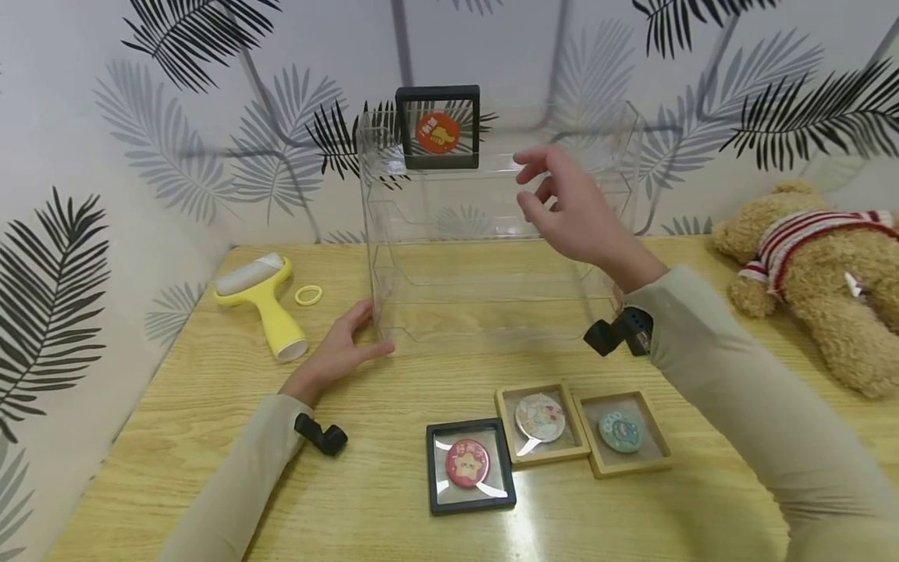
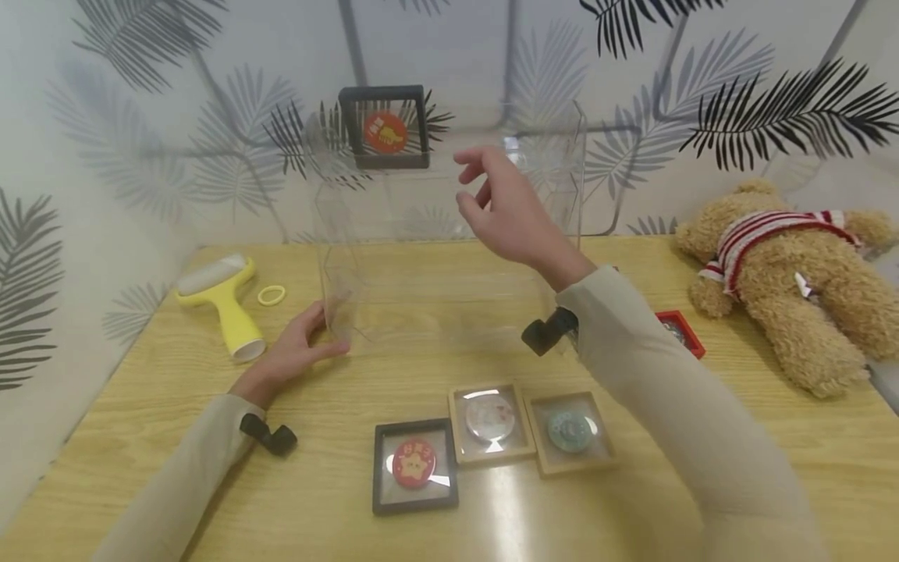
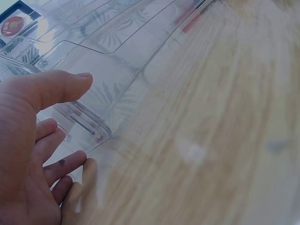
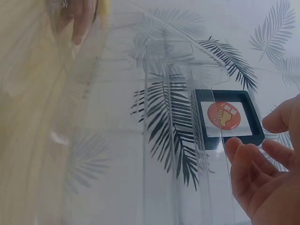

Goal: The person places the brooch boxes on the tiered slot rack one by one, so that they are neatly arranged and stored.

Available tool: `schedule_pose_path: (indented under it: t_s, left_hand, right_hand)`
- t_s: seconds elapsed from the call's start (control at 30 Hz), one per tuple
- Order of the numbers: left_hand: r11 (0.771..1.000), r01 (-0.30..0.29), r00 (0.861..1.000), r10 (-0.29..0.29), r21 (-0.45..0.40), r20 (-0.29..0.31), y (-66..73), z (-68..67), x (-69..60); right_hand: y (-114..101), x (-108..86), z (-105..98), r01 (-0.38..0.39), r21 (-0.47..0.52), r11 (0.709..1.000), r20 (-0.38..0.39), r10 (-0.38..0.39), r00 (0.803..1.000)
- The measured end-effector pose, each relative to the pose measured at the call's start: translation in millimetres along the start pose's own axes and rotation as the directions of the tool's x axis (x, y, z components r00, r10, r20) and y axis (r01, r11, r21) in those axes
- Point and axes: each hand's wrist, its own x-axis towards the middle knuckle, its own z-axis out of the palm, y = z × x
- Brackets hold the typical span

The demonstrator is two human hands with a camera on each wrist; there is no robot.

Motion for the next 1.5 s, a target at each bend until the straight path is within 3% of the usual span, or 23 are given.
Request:
schedule_pose_path:
  t_s: [0.2,0.5,0.63,0.77,0.9,1.0,1.1,1.27,1.4,1.5]
  left_hand:
    - [1.000,-0.008,1.000,0.008,0.000,0.003,0.0,-0.1,0.6]
    - [1.000,-0.017,1.000,0.017,0.009,0.007,0.9,0.8,0.8]
    - [1.000,-0.022,1.000,0.022,0.006,0.012,0.6,0.7,0.4]
    - [1.000,-0.024,1.000,0.024,0.014,0.012,0.2,0.3,0.8]
    - [0.999,-0.027,1.000,0.026,0.023,0.012,-0.3,-0.3,1.9]
    - [0.999,-0.029,0.999,0.028,0.020,0.017,-0.1,-0.6,2.4]
    - [0.999,-0.030,0.999,0.030,0.018,0.014,0.0,-0.7,2.0]
    - [1.000,-0.019,1.000,0.019,0.024,0.008,-1.9,0.2,-0.2]
    - [0.999,-0.029,0.999,0.028,0.026,0.017,-2.8,1.2,-0.1]
    - [0.999,-0.038,0.999,0.038,0.029,0.005,-3.3,0.2,-0.1]
  right_hand:
    - [9.6,-27.5,6.9,-0.002,0.019,1.000,0.041,0.002,0.999]
    - [27.7,-76.0,35.8,0.052,0.026,0.998,0.192,-0.056,0.980]
    - [30.6,-96.6,50.3,0.071,0.066,0.995,0.283,-0.087,0.955]
    - [29.8,-118.0,61.5,0.098,0.104,0.990,0.380,-0.131,0.916]
    - [32.1,-135.8,72.2,0.166,0.152,0.974,0.412,-0.215,0.885]
    - [33.9,-147.8,79.1,0.219,0.129,0.967,0.423,-0.253,0.870]
    - [31.7,-157.5,83.6,0.221,0.079,0.972,0.452,-0.232,0.861]
    - [25.1,-168.8,88.3,0.153,0.058,0.986,0.529,-0.160,0.833]
    - [21.6,-172.0,92.1,0.225,0.039,0.974,0.536,-0.210,0.817]
    - [17.9,-171.7,95.3,0.252,-0.016,0.967,0.557,-0.201,0.806]
